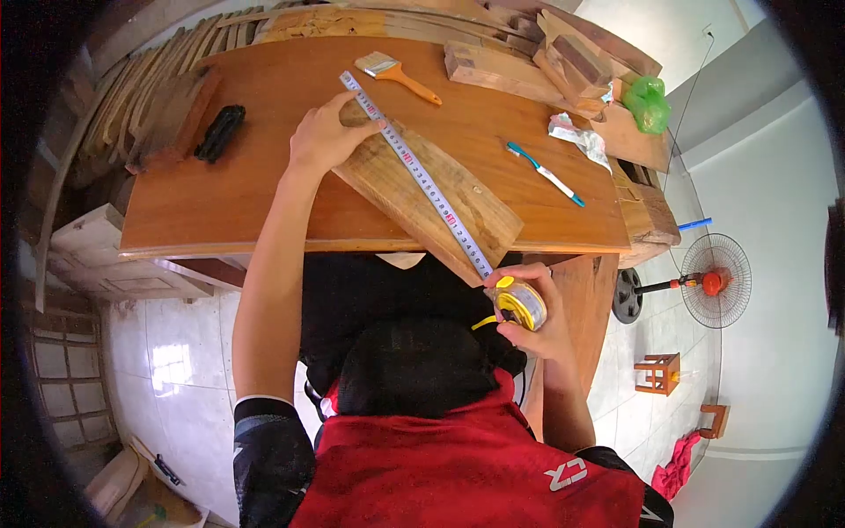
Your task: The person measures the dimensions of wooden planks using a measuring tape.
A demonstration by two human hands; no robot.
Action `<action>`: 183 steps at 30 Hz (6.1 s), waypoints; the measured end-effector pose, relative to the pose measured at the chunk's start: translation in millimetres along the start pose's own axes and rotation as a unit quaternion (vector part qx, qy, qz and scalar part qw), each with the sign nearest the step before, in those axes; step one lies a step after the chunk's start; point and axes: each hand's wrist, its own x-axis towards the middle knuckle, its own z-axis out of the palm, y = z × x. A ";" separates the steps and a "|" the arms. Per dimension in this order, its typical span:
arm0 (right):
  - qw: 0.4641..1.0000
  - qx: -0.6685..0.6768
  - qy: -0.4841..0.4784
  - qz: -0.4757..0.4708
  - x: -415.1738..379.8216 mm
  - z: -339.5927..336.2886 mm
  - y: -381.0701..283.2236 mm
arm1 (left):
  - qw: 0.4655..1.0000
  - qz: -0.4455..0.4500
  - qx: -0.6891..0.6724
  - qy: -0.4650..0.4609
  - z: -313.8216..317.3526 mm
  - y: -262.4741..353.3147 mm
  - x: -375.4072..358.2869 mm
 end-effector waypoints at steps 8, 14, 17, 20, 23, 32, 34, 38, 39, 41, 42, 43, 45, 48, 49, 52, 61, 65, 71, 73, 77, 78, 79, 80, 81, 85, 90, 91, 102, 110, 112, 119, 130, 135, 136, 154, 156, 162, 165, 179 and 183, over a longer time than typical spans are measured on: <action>0.972 -0.214 -0.054 -0.078 25.5 -38.2 -42.0 | 0.971 0.109 -0.076 0.198 -8.8 -12.8 -26.4; 0.989 -0.138 -0.061 0.004 69.5 -100.2 -51.5 | 0.952 0.147 0.091 0.252 -48.9 -37.6 -65.5; 0.997 -0.064 -0.036 -0.003 86.6 -117.1 -34.6 | 0.957 0.151 0.122 0.216 -55.6 -50.6 -73.3; 1.000 -0.008 -0.020 0.001 92.5 -117.8 -22.5 | 0.941 0.161 0.094 0.283 -51.8 -58.0 -72.0; 1.000 0.007 0.023 -0.015 90.3 -115.7 -1.7 | 0.926 0.136 0.065 0.346 -38.7 -58.3 -61.7; 0.993 0.068 0.074 -0.060 84.1 -106.8 30.1 | 0.881 -0.070 -0.431 0.182 -28.1 -39.9 -47.2; 0.992 0.033 0.099 -0.072 86.9 -102.8 30.9 | 0.882 -0.071 -0.435 0.167 -26.8 -36.9 -44.7; 0.985 0.112 0.102 -0.083 89.4 -99.1 30.8 | 0.887 -0.051 -0.433 0.150 -24.0 -51.2 -37.7; 0.984 0.115 0.108 -0.084 89.4 -97.6 32.0 | 0.888 -0.037 -0.432 0.155 -22.7 -51.5 -37.8; 0.982 0.122 0.119 -0.085 89.4 -93.2 34.5 | 0.890 -0.042 -0.418 0.178 -18.6 -51.2 -37.5; 0.983 0.107 0.127 -0.079 88.3 -90.7 34.7 | 0.890 -0.045 -0.411 0.190 -17.6 -47.8 -39.5; 0.984 0.091 0.134 -0.073 88.0 -88.2 33.4 | 0.895 -0.045 -0.403 0.186 -18.0 -44.1 -41.3; 0.985 0.077 0.140 -0.071 88.0 -88.7 34.7 | 0.903 -0.042 -0.389 0.179 -20.2 -37.1 -44.5; 0.984 0.071 0.143 -0.085 88.1 -89.7 36.4 | 0.911 -0.039 -0.373 0.171 -20.5 -35.9 -46.8; 0.985 0.059 0.137 -0.085 88.2 -90.5 36.3 | 0.911 -0.028 -0.374 0.174 -18.7 -38.2 -47.4; 0.980 0.076 0.150 -0.106 85.5 -86.2 37.2 | 0.915 0.003 -0.359 0.185 -14.0 -49.3 -45.0; 0.984 0.062 0.115 -0.124 81.2 -92.0 44.4 | 0.931 -0.040 -0.319 0.174 -17.6 -37.4 -50.1; 0.984 0.059 0.097 -0.136 81.2 -94.1 44.4 | 0.928 -0.024 -0.331 0.169 -15.4 -45.2 -47.0; 0.983 0.078 0.096 -0.132 80.1 -92.1 41.3 | 0.932 -0.031 -0.320 0.165 -17.5 -39.8 -49.6; 0.984 0.083 0.089 -0.128 79.8 -92.8 41.6 | 0.934 -0.031 -0.316 0.162 -17.9 -40.5 -47.9; 0.986 0.078 0.068 -0.131 80.4 -94.3 42.6 | 0.938 -0.030 -0.311 0.151 -17.6 -46.6 -46.6; 0.986 0.078 0.066 -0.130 80.3 -94.1 42.8 | 0.939 -0.030 -0.310 0.147 -17.5 -47.3 -45.9; 0.986 0.078 0.066 -0.130 79.7 -94.0 42.4 | 0.938 -0.031 -0.313 0.145 -17.7 -46.8 -46.1; 0.986 0.077 0.067 -0.130 79.5 -94.1 41.5 | 0.937 -0.032 -0.316 0.146 -17.8 -47.6 -45.5; 0.987 0.064 0.073 -0.127 79.3 -94.2 41.3 | 0.936 -0.032 -0.319 0.145 -17.0 -48.6 -44.9; 0.987 0.084 0.071 -0.120 79.1 -92.6 39.7 | 0.937 -0.034 -0.318 0.142 -17.5 -50.3 -43.5; 0.986 0.091 0.073 -0.119 78.9 -92.7 39.5 | 0.935 -0.025 -0.325 0.143 -18.8 -48.2 -45.1; 0.988 0.087 0.068 -0.109 78.3 -93.6 39.2 | 0.933 -0.022 -0.329 0.146 -18.7 -47.1 -45.4; 0.988 0.063 0.063 -0.125 80.2 -96.6 41.0 | 0.923 -0.018 -0.361 0.130 -19.6 -55.7 -42.8; 0.990 0.055 0.056 -0.116 79.9 -97.4 38.8 | 0.922 -0.008 -0.364 0.133 -19.5 -58.3 -42.3; 0.990 0.058 0.052 -0.116 79.9 -99.5 40.3 | 0.919 -0.012 -0.371 0.130 -20.1 -56.0 -43.0; 0.987 0.060 0.060 -0.134 80.3 -102.9 48.4 | 0.920 -0.027 -0.374 0.113 -22.5 -53.9 -44.3; 0.987 0.059 0.048 -0.143 81.2 -104.1 49.4 | 0.924 0.000 -0.363 0.124 -20.0 -57.4 -42.5; 0.988 0.073 0.054 -0.128 80.0 -98.1 41.1 | 0.925 -0.015 -0.360 0.120 -21.1 -57.7 -41.9; 0.987 0.076 0.056 -0.129 80.1 -96.7 40.0 | 0.927 -0.017 -0.354 0.122 -21.0 -57.3 -42.1; 0.988 0.017 0.060 -0.142 81.0 -101.3 47.4 | 0.925 -0.030 -0.361 0.112 -20.4 -60.5 -41.8; 0.989 0.018 0.058 -0.135 80.9 -101.6 47.9 | 0.926 -0.029 -0.358 0.115 -20.2 -60.7 -41.3; 0.988 0.011 0.054 -0.142 80.8 -99.3 44.3 | 0.922 -0.033 -0.367 0.118 -19.3 -57.7 -42.3; 0.989 0.018 0.055 -0.136 80.7 -100.9 46.9 | 0.916 -0.031 -0.374 0.139 -20.8 -47.6 -45.6; 0.988 0.009 0.070 -0.135 81.1 -102.2 50.8 | 0.918 -0.028 -0.368 0.142 -18.3 -54.6 -42.7; 0.989 0.012 0.053 -0.139 81.8 -104.4 50.4 | 0.916 -0.026 -0.377 0.135 -17.8 -58.8 -41.1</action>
